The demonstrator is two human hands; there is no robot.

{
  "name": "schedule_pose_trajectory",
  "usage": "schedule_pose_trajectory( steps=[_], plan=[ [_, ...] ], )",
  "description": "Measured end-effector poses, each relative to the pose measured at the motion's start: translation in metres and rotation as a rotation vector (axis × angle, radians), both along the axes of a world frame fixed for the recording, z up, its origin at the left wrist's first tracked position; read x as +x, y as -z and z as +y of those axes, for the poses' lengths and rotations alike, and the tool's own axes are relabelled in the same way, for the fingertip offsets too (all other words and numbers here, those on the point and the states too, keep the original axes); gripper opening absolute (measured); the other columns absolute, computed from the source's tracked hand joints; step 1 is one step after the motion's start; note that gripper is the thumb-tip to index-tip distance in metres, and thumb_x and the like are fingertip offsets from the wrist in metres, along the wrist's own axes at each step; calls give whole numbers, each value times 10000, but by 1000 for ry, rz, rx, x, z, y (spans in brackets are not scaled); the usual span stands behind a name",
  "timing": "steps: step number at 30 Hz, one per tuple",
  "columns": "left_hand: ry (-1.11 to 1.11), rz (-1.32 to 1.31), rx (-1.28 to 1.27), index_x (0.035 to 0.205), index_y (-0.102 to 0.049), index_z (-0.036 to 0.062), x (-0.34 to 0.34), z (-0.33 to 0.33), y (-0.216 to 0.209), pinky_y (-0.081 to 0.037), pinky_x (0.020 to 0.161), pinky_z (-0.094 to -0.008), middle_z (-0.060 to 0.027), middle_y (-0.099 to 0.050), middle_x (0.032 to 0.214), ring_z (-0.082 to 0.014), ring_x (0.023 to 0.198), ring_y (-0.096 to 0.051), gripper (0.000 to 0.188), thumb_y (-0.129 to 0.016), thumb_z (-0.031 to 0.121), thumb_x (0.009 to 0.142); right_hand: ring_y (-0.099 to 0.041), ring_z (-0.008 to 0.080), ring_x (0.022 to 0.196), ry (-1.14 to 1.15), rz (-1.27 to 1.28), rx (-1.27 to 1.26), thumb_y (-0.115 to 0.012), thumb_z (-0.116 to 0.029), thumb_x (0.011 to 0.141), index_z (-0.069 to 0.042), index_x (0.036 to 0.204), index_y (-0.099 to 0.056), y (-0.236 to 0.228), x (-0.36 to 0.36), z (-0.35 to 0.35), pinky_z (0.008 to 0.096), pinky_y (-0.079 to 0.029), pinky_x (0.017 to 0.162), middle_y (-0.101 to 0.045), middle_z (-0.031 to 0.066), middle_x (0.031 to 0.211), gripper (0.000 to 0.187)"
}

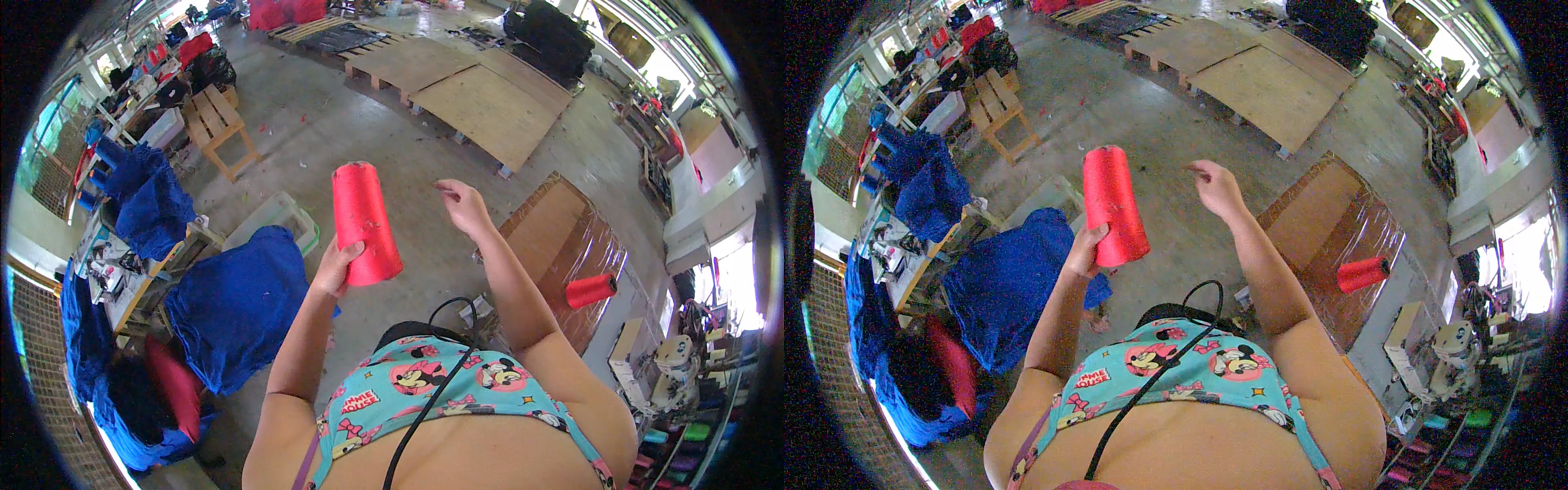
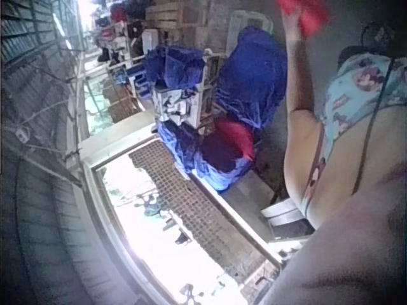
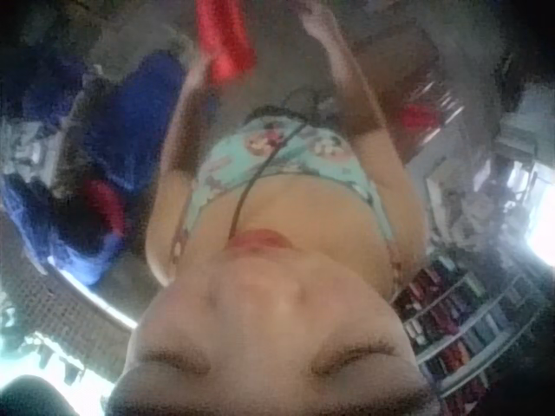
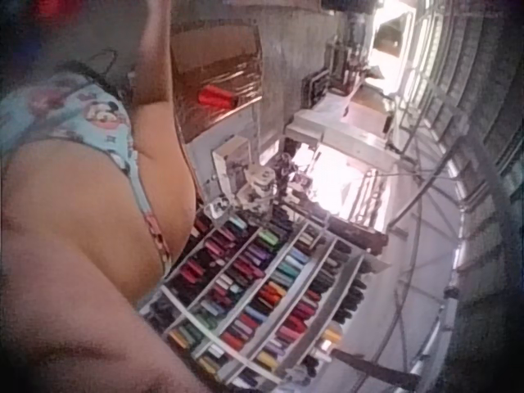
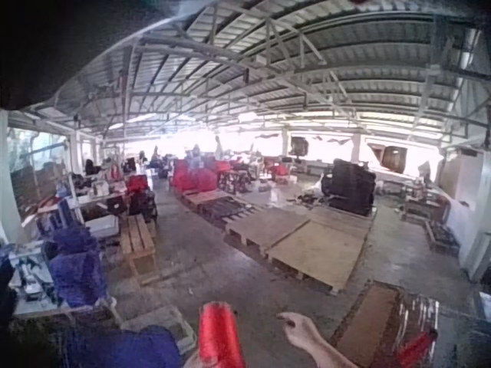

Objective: The person holds a red thread spool in their hands, rotating it and pulling the thread end. They place the spool on a table and pick up another red spool, repeating the handling and pulling actions. The person continues to manipulate the spools, occasionally placing them on the table.

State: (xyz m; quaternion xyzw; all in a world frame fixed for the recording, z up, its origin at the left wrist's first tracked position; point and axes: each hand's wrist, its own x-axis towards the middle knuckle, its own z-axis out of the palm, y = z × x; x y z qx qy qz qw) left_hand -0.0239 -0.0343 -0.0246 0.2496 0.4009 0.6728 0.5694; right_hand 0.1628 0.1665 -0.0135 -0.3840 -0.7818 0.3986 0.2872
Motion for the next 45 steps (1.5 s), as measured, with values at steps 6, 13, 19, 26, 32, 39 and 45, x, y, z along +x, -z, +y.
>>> schedule_pose_trajectory(
  steps=[6, 13, 19, 26, 32, 39, 45],
  plan=[
    [-131, 375, 43, 1189, -406, 50, 8, 20, -1, -429, 861, -336, -70, -529, 1087, -176, 994, -524, 544, -677, 228, 752, -406, 230, 1212, -654, 306, 120, -421, -225, 918, -123, 1146, -558, -77, -44, -101, 369, -299, 1003, -476, 91, 1270, 285],
    [-97, 224, 90, 1234, -337, 20, 19, 17, -15, -433, 869, -331, -94, -485, 1148, -189, 1023, -506, 673, -717, 186, 704, -232, 208, 1317, -477, 210, 392, -353, -296, 944, -100, 1213, -509, -36, -54, -93, 380, -119, 1079, -383, 114, 1350, 368],
    [-114, 192, 156, 1289, -287, 29, 26, 13, -17, -383, 938, -351, -96, -473, 1178, -191, 1089, -469, 775, -740, 137, 670, -431, 188, 1169, -434, 701, -979, -408, -346, 926, -94, 1216, -490, -8, -43, -83, 327, -331, 973, -459, 72, 1275, 393],
    [-114, 444, 231, 1306, -237, 15, 33, 17, -18, -378, 941, -356, -109, -460, 1196, -206, 1105, -464, 851, -760, 168, 652, -533, 209, 1017, -95, 402, -702, -552, -430, 839, -18, 1234, -438, 2, -19, -17, 325, -446, 834, -547, 101, 1149, 581],
    [-266, 786, 173, 1280, -264, -14, 32, 18, 6, -401, 913, -365, -175, -472, 1179, -268, 1090, -493, 892, -789, 212, 594, -430, 192, 1137, -40, 158, 324, -632, -366, 787, -126, 1196, -509, -81, -43, -50, 352, -455, 800, -539, 69, 1148, 489],
    [-266, 860, 142, 1265, -298, -11, 38, 18, 3, -415, 891, -363, -186, -492, 1154, -290, 1069, -508, 883, -796, 222, 573, -589, 193, 897, 77, 297, 297, -655, -173, 780, -72, 913, -665, -71, -52, -73, 292, -486, 738, -621, 88, 948, 167],
    [-215, 757, 174, 1277, -285, -6, 37, 14, -1, -411, 898, -355, -169, -491, 1164, -258, 1075, -507, 885, -790, 221, 587, -611, 192, 750, 131, 326, 309, -637, -85, 783, -46, 849, -665, -72, -46, -64, 289, -484, 651, -630, 88, 798, 82]
  ],
)
